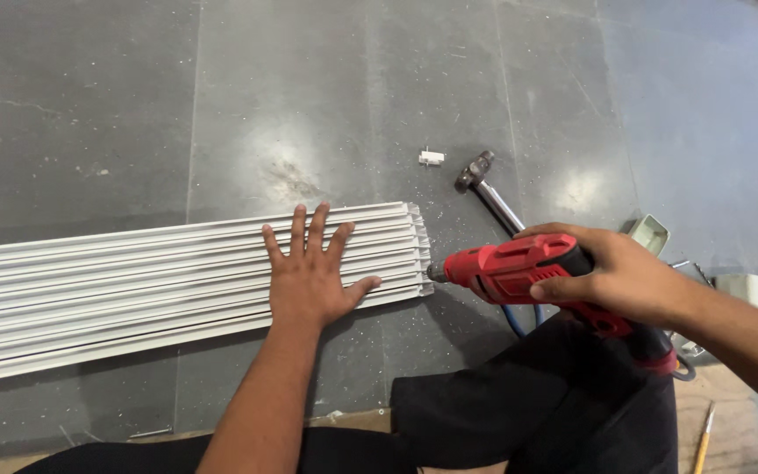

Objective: The person sits on the floor and uses a corded drill to make holes in a stack of white metal profiles. They hold the profiles steady with one hand, drill at marked points, then adjust the stack and continue drilling. The person also changes the drill bit during the process.

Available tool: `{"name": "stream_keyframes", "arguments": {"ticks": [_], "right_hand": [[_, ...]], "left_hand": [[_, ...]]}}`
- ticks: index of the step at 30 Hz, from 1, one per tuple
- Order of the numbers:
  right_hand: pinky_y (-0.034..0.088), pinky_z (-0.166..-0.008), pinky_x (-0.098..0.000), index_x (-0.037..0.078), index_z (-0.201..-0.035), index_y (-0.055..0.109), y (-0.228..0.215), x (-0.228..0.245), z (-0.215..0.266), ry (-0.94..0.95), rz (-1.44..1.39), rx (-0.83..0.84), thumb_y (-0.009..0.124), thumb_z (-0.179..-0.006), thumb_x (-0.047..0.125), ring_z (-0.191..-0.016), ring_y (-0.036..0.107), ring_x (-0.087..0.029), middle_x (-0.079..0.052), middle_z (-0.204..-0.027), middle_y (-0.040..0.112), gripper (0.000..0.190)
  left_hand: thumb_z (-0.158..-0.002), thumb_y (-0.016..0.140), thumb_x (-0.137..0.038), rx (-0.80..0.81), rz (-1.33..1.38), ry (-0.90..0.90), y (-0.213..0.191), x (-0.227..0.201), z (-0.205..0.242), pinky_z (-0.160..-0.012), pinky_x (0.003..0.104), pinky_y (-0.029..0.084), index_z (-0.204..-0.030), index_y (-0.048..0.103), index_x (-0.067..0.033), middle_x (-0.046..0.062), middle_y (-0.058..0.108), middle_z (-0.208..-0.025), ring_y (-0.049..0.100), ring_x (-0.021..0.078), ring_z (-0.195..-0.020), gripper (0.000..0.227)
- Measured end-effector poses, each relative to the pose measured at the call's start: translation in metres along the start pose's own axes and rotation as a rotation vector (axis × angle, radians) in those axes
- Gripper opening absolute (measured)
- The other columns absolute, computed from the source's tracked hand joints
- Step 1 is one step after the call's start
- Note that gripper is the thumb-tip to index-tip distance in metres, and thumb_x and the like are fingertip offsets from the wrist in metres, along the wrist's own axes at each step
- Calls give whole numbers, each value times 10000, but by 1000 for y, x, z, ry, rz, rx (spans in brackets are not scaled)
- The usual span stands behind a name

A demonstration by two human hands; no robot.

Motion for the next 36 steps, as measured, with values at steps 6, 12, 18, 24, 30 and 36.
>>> {"name": "stream_keyframes", "arguments": {"ticks": [6,12,18,24,30,36], "right_hand": [[573,-910,-383,259,-1410,641,0,-6,1,55,26,16,830,-741,365,-981,757,-253,-99,-1117,764,703],[583,-893,-388,231,-1397,637,2,-15,-5,-12,41,16,810,-740,337,-960,783,-251,-91,-1138,757,688],[567,-830,-363,238,-1389,624,0,5,-3,-77,149,1,826,-717,334,-884,748,-179,-67,-1049,789,708],[608,-712,-366,263,-1452,570,6,37,1,113,389,91,828,-796,352,-693,756,-199,-112,-863,804,710],[610,-638,-405,178,-1367,626,14,52,0,171,151,112,818,-802,345,-638,733,-235,-123,-836,776,620],[583,-636,-389,195,-1307,640,15,65,6,182,228,55,828,-795,314,-616,701,-220,-112,-782,743,558]], "left_hand": [[-767,257,-942,9,8,5,-2,0,2,-1188,654,-94,-1597,150,-373,23,-32,-1701,-118,281,-1545,1013],[-769,248,-942,8,9,6,-1,1,2,-1185,651,-96,-1601,145,-368,30,-32,-1701,-116,286,-1542,1016],[-768,232,-944,-11,-11,16,2,1,0,-1173,663,-91,-1594,146,-365,42,-22,-1692,-112,295,-1532,1013],[-792,273,-928,-131,33,23,1,-1,4,-1192,676,-57,-1587,243,-346,43,58,-1699,-57,301,-1553,986],[-808,264,-909,-94,23,38,2,-2,0,-1163,700,-76,-1597,195,-329,60,8,-1698,-97,328,-1541,982],[-831,215,-900,-36,-14,49,1,-2,2,-1162,702,-86,-1613,141,-330,62,-40,-1707,-132,332,-1544,970]]}}
Point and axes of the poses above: each hand's wrist, its own z-axis away from the middle knuckle, its own y-axis out of the palm, x = y × z, the point moved 6 cm from there along -z, towards the middle knuckle
